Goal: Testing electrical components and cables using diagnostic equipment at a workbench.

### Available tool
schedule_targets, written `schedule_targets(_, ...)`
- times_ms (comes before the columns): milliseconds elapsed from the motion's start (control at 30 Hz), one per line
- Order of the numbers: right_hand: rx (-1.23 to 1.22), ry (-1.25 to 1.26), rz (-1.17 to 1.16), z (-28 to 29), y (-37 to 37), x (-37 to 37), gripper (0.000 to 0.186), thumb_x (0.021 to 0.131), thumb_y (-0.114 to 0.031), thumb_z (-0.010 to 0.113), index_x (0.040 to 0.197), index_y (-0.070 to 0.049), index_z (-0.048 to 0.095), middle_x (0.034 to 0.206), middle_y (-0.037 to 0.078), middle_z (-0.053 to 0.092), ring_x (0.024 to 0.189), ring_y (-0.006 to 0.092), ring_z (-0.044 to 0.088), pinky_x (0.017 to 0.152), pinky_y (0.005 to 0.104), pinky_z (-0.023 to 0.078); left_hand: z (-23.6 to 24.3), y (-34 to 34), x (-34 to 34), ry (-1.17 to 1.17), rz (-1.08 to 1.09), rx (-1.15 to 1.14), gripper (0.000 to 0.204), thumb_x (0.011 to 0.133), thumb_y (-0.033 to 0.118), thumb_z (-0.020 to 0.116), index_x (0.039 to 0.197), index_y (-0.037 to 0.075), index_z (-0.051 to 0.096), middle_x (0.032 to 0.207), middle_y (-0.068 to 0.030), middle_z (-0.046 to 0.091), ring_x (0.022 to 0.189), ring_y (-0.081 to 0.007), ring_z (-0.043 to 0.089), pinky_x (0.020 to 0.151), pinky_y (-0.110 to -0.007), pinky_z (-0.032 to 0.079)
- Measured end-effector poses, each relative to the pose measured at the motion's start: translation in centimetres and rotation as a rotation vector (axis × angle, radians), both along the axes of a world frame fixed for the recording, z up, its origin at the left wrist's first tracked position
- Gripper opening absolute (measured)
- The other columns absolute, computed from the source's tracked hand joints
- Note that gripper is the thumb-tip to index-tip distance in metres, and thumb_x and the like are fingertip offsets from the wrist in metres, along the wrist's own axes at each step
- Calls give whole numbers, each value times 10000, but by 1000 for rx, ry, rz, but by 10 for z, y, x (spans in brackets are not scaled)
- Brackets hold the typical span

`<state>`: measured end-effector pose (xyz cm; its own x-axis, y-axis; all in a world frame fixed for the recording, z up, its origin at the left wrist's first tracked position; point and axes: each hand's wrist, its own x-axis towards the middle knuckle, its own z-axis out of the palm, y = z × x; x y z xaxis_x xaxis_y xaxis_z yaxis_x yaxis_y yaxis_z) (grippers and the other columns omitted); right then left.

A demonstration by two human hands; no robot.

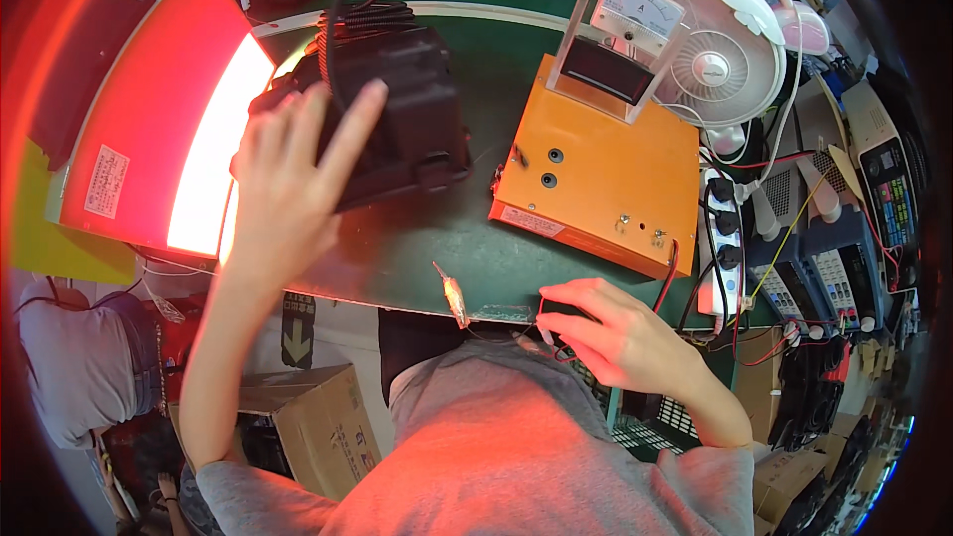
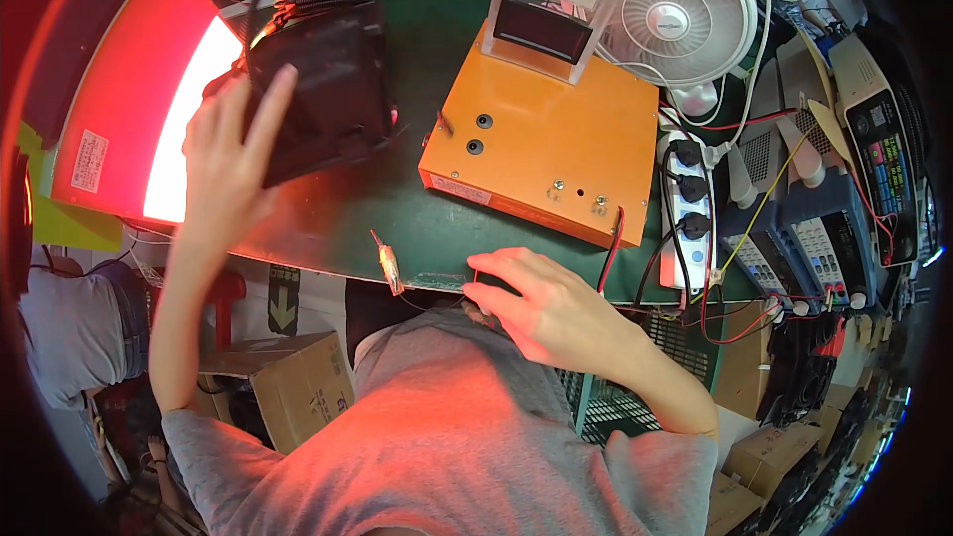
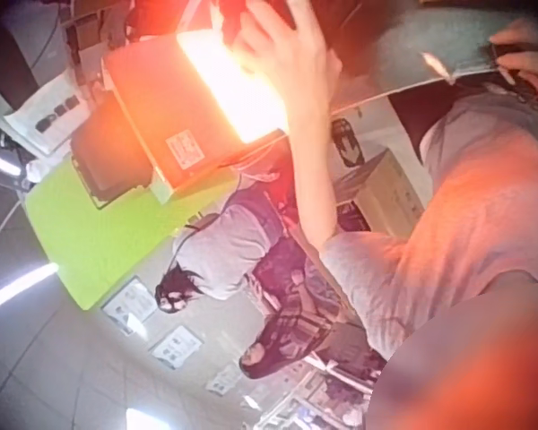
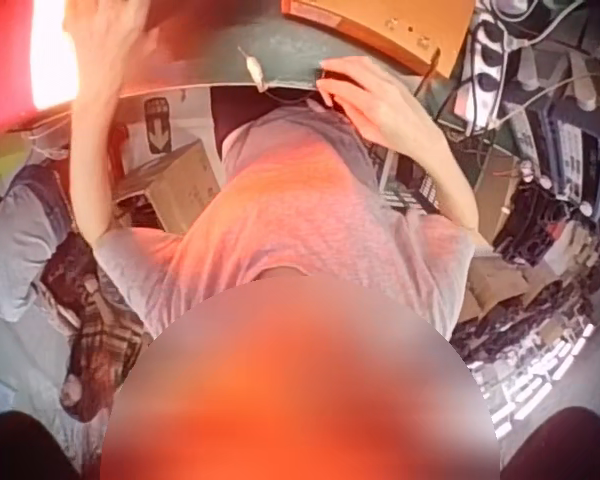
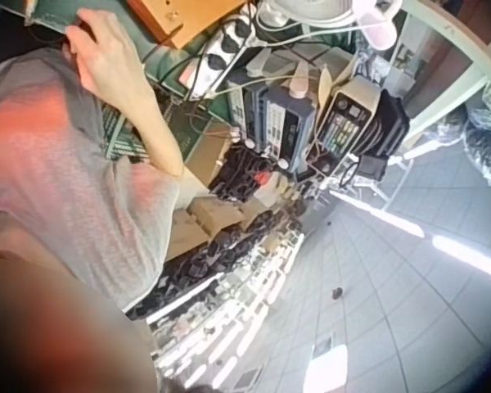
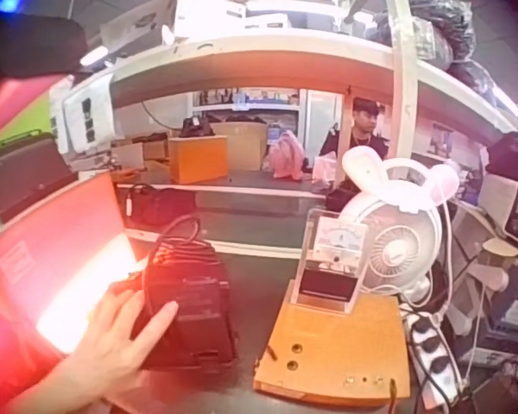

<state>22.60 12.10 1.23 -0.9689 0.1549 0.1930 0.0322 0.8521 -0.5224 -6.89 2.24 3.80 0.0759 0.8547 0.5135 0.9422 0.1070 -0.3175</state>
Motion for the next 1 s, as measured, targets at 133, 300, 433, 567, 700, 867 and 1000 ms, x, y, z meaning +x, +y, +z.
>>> schedule_targets(133,-53,224,-94,-2,1,-39,323,727,22,624,1039,37,540,1110,189,516,993,328,533,810,373,472,43,-2,-5,-48,9,-64,883,547,25,683,1364,189,390,1137,-115,483,957,-291,472,809,-378,383)
schedule_targets(300,-746,303,-364,-21,6,-134,343,712,-100,646,943,-18,406,1024,161,432,955,308,458,817,362,394,46,-2,-7,-56,-7,-55,878,552,33,687,1361,204,391,1144,-114,486,971,-280,474,820,-387,374)
schedule_targets(433,-1209,390,-566,-40,0,-172,315,731,-144,653,924,-3,447,964,124,488,908,219,497,784,331,409,43,-3,-7,-62,-27,-35,849,568,46,686,1352,211,406,1158,-116,485,980,-279,473,856,-391,356)
schedule_targets(567,-1395,338,-490,-18,-6,-155,291,828,-153,601,992,3,418,824,94,550,698,164,545,705,296,436,34,-12,-14,-83,-44,-35,826,577,57,690,1342,211,420,1177,-116,472,1002,-279,470,879,-397,343)
schedule_targets(700,-1114,-94,-317,4,-12,-101,243,874,-96,542,1047,-8,395,715,90,574,612,151,572,560,294,452,6,-37,-13,-70,13,-61,801,578,95,714,1322,221,446,1244,-129,434,1126,-279,436,945,-430,306)
schedule_targets(867,-842,-284,-237,15,-12,-83,328,849,-23,562,1144,-63,423,955,97,556,787,168,576,621,305,483,-58,-59,-24,67,-67,-35,765,616,439,726,1312,294,442,1316,-153,386,1238,-266,371,1025,-455,240)
schedule_targets(1000,-286,-47,-85,2,-10,-69,367,767,67,536,1119,6,449,1161,246,441,880,363,571,795,405,466,-71,-59,-28,-51,-91,-67,743,626,503,691,1303,320,444,1329,-156,370,1273,-266,325,1048,-457,200)
